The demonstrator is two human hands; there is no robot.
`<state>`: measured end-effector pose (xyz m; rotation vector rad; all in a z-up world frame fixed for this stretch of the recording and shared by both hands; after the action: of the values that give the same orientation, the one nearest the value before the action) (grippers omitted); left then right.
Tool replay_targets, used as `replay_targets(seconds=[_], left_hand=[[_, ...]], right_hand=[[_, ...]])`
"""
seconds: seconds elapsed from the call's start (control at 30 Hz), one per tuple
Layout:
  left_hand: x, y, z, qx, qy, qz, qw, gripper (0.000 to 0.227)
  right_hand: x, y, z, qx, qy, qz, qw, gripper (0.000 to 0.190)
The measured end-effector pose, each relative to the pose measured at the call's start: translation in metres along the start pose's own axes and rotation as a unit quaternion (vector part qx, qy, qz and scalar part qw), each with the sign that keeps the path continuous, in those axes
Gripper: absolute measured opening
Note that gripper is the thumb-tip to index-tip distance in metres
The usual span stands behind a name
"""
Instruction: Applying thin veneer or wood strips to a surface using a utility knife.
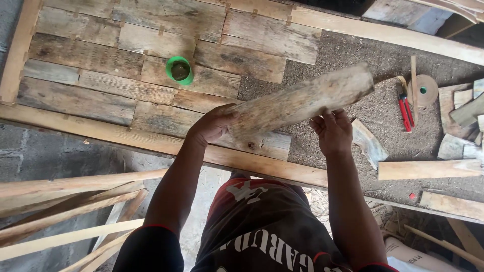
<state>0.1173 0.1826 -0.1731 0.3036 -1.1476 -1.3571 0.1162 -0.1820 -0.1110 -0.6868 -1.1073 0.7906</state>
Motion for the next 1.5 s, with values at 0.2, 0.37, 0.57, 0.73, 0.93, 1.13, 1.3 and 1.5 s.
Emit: replay_targets(seconds=[0.2,0.37,0.57,0.73,0.93,1.13,1.3,1.5], left_hand=[[0.001,0.001,-0.017,0.043,0.028,0.007,0.999,0.020],[-0.011,-0.010,-0.038,0.055,0.148,-0.031,0.987,0.028],[-0.036,-0.018,-0.067,0.083,0.220,-0.129,0.963,0.023],[-0.036,0.022,-0.051,0.193,0.330,-0.425,0.821,0.029],[-0.032,0.026,-0.058,0.258,0.279,-0.653,0.655,0.038],[-0.034,0.018,-0.066,0.253,0.217,-0.687,0.646,0.039],[-0.039,0.004,-0.072,0.261,0.211,-0.710,0.620,0.044],[-0.035,0.011,-0.070,0.223,0.194,-0.719,0.630,0.044]], right_hand=[[-0.034,0.031,0.002,0.014,0.117,-0.048,0.992,0.010],[-0.052,0.061,-0.003,0.049,0.135,-0.083,0.986,0.014],[-0.084,0.101,-0.026,0.072,0.175,-0.077,0.979,0.017],[-0.087,0.117,-0.053,0.078,0.217,-0.058,0.971,0.019],[-0.075,0.128,-0.069,0.087,0.249,-0.035,0.964,0.020],[-0.074,0.132,-0.068,0.114,0.292,-0.022,0.949,0.018],[-0.061,0.128,-0.064,0.125,0.310,0.024,0.942,0.014],[-0.065,0.132,-0.067,0.115,0.326,0.020,0.938,0.015]])
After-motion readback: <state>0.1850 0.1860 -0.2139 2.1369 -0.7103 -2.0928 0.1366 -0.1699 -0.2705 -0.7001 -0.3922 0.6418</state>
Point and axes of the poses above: each hand's wrist, its own z-axis away from the middle knuckle, its own x-axis out of the palm, y = z × x, the point moved 7 cm from there along -z, towards the middle knuckle, and after that the axes turned 5 degrees about -z, right-handed, at the moved point
